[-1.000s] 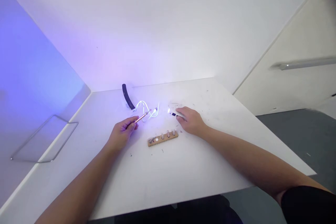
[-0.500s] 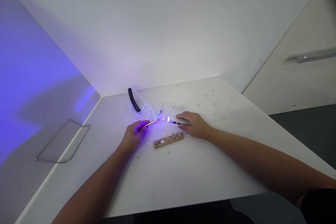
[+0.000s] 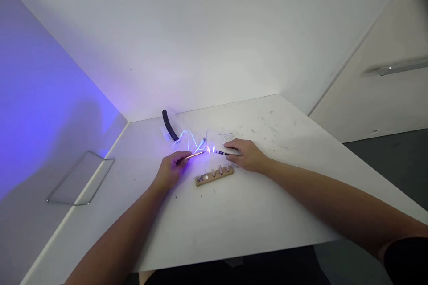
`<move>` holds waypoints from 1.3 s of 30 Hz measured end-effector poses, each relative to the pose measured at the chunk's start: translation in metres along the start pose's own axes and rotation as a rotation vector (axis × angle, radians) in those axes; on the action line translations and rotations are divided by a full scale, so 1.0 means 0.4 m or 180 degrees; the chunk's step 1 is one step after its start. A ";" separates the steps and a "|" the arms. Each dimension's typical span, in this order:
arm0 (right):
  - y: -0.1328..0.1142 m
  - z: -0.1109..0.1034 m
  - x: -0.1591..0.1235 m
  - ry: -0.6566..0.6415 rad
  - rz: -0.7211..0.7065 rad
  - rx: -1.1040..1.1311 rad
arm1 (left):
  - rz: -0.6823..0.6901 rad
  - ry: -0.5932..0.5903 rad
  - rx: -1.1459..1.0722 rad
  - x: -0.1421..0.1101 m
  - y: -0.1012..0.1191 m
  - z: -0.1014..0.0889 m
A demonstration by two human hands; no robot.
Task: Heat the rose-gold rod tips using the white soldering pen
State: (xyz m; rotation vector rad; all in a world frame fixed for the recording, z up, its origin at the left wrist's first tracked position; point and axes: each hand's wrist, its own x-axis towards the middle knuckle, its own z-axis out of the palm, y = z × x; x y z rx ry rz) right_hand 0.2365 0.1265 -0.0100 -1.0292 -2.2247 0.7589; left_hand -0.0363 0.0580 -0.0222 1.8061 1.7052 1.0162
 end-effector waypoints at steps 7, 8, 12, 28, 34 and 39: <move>0.004 0.002 0.001 0.0007 -0.0026 0.0044 | 0.0058 -0.0038 0.0140 0.002 -0.002 0.000; 0.004 0.002 0.001 0.0014 -0.0030 0.0032 | 0.0051 -0.0042 0.0141 0.002 -0.001 0.001; 0.005 0.001 0.002 0.0019 0.0020 0.0041 | 0.0081 -0.0069 0.0114 0.002 0.000 0.001; 0.007 0.003 0.005 -0.0008 -0.0013 -0.0015 | 0.0028 -0.0129 0.0052 -0.003 -0.001 0.001; 0.007 0.003 0.004 -0.0015 0.0002 0.0005 | 0.0031 -0.0081 0.0101 -0.002 -0.001 0.000; 0.009 0.003 0.002 -0.0008 -0.0025 -0.0006 | -0.0047 -0.0090 0.0124 -0.003 -0.007 -0.002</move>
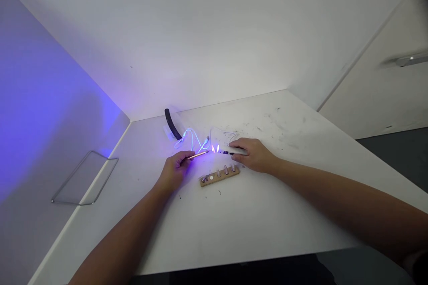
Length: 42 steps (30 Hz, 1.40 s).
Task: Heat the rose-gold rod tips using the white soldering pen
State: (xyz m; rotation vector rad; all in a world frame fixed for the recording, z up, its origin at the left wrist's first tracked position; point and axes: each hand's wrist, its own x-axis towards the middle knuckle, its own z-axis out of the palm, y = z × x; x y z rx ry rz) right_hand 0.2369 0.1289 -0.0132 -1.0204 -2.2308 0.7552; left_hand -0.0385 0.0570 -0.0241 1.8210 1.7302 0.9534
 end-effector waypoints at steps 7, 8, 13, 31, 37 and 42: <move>-0.005 -0.001 0.001 0.0022 0.0036 0.0018 | 0.0031 -0.0006 -0.0114 -0.002 0.002 -0.001; -0.006 -0.002 0.001 0.0020 0.0034 0.0030 | 0.0019 0.0000 -0.0126 -0.002 0.003 0.000; -0.009 -0.005 0.001 0.0000 0.0025 0.0013 | -0.0025 0.0015 -0.0166 -0.003 0.007 -0.001; -0.003 -0.002 0.003 -0.0004 0.0019 -0.0060 | -0.0027 -0.0079 -0.0044 -0.003 0.013 -0.004; 0.002 0.001 0.001 -0.0022 0.0047 -0.0008 | -0.0081 -0.0080 -0.0101 -0.005 0.013 -0.004; 0.000 0.002 0.003 0.0039 -0.0039 -0.0069 | -0.0126 -0.0089 0.0025 -0.007 0.018 -0.007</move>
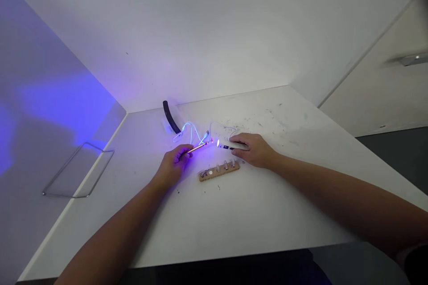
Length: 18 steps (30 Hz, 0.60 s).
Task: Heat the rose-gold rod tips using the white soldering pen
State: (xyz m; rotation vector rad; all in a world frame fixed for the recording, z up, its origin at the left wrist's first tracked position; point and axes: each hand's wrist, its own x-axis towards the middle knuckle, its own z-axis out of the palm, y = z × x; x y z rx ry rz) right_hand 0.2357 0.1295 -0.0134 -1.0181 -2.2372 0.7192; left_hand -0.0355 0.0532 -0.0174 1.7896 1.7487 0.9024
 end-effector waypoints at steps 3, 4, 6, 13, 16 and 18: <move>-0.002 -0.001 0.001 -0.0011 -0.0007 0.0027 | -0.0009 -0.0048 0.0011 0.000 0.005 -0.002; -0.002 -0.001 0.001 -0.0014 -0.0001 0.0035 | -0.0016 -0.0062 0.0004 0.000 0.006 -0.003; -0.002 -0.001 0.001 -0.0012 0.0009 0.0042 | -0.0024 -0.0069 0.0008 0.000 0.008 -0.004; 0.000 0.000 -0.001 -0.0025 0.0021 0.0051 | 0.0030 -0.0061 0.0006 0.000 0.004 -0.001; -0.003 -0.002 -0.001 -0.0021 0.0018 0.0019 | 0.0105 -0.0032 -0.0020 -0.001 0.001 0.001; -0.004 -0.003 -0.001 -0.0033 0.0019 -0.0004 | 0.0157 -0.0016 -0.0031 -0.002 -0.001 0.002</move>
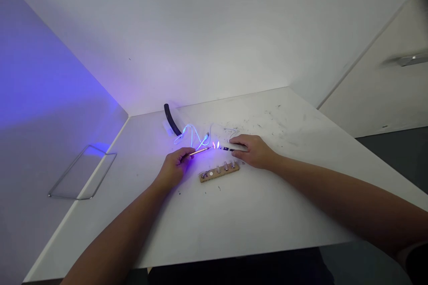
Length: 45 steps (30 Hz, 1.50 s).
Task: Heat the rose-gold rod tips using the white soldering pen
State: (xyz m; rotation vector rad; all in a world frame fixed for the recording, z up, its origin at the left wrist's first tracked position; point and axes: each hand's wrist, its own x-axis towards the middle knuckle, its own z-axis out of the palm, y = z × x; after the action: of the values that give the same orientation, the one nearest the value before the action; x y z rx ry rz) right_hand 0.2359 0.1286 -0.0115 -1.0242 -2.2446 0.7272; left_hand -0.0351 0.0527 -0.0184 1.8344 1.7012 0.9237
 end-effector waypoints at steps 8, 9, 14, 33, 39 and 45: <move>0.003 0.001 0.001 -0.0023 -0.0014 -0.0083 | 0.0051 -0.0016 0.0071 -0.001 0.004 -0.002; 0.003 0.001 0.001 -0.0018 -0.0028 -0.0079 | 0.0060 -0.0022 0.0076 -0.001 0.005 -0.002; 0.000 -0.002 0.000 -0.0013 -0.0052 -0.0062 | 0.0088 -0.0038 0.0062 -0.002 0.006 -0.002; 0.002 -0.001 0.002 -0.0124 -0.0093 -0.0160 | 0.0024 -0.0036 0.0141 -0.004 0.009 -0.002; 0.005 0.000 0.001 -0.0120 -0.0117 -0.0207 | 0.0036 -0.0011 0.0126 -0.003 0.006 0.000; -0.003 -0.002 0.002 -0.0130 -0.0059 -0.0184 | 0.0034 -0.0012 0.0067 -0.003 0.005 0.000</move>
State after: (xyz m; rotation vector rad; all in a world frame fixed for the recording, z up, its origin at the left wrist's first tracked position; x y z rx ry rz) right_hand 0.2357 0.1289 -0.0100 -1.0230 -2.3193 0.6847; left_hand -0.0339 0.0514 -0.0172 1.8593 1.7068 0.9095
